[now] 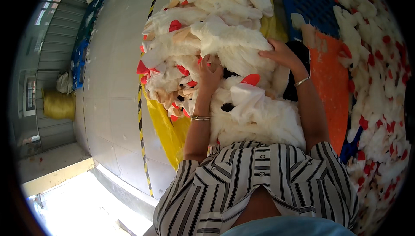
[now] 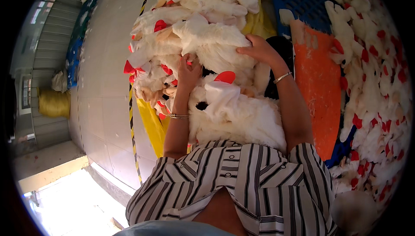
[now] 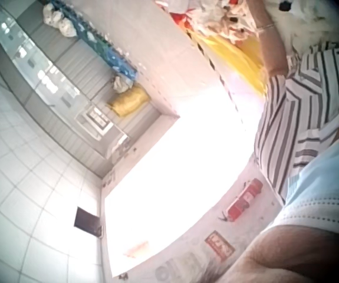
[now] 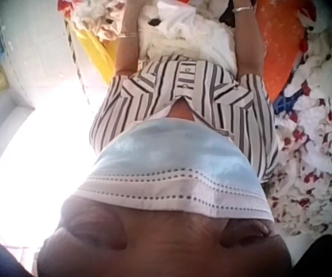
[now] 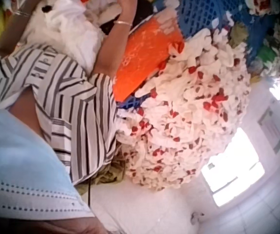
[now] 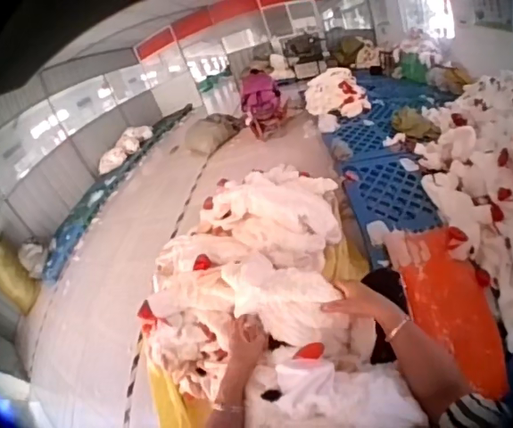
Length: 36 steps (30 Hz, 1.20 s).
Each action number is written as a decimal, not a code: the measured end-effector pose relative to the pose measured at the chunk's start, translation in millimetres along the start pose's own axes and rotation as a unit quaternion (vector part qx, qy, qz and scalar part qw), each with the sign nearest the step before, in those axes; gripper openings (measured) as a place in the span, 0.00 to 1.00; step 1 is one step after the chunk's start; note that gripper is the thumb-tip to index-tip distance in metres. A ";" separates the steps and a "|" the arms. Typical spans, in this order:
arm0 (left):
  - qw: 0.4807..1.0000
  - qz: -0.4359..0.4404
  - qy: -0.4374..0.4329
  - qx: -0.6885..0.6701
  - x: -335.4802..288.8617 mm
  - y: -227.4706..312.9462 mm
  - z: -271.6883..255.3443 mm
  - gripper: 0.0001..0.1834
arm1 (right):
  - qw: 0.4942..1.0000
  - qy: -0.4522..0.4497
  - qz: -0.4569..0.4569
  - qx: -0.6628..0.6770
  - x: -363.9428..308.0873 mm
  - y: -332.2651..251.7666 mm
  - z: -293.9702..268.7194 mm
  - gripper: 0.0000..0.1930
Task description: The person assembles white stuffed animal toys by hand. They pick up a white plush body, insert a red fabric piece into the head opening, and adjust the ears and face. The person repeats this process for multiple units, placing the finished toys into a pile on a yellow sheet.
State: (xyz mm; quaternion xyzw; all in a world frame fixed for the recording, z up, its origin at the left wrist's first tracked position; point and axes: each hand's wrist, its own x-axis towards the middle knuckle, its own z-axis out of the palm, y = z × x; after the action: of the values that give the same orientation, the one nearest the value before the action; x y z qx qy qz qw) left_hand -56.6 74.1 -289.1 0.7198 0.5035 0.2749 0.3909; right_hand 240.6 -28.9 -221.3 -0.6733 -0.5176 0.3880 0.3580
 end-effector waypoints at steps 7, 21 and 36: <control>0.992 -0.123 -0.030 0.023 29.2 -81.3 -18.9 0.36 | 0.990 0.015 -0.034 0.134 -13.7 -18.3 17.9 0.22; 0.891 0.029 0.240 -0.384 21.9 20.1 -123.5 0.06 | 0.963 -0.236 -0.091 0.095 -71.6 -61.6 44.9 0.14; 0.941 0.029 0.011 -0.338 -23.1 117.9 -137.0 0.20 | 0.997 0.040 -0.037 0.059 113.6 45.8 46.4 0.21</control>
State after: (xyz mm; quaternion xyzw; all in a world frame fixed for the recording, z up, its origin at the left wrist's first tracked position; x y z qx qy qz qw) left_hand -112.5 69.5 -115.8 0.5567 0.3640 0.4480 0.5974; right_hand 236.9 76.1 -299.5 -0.6461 -0.5039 0.3773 0.4317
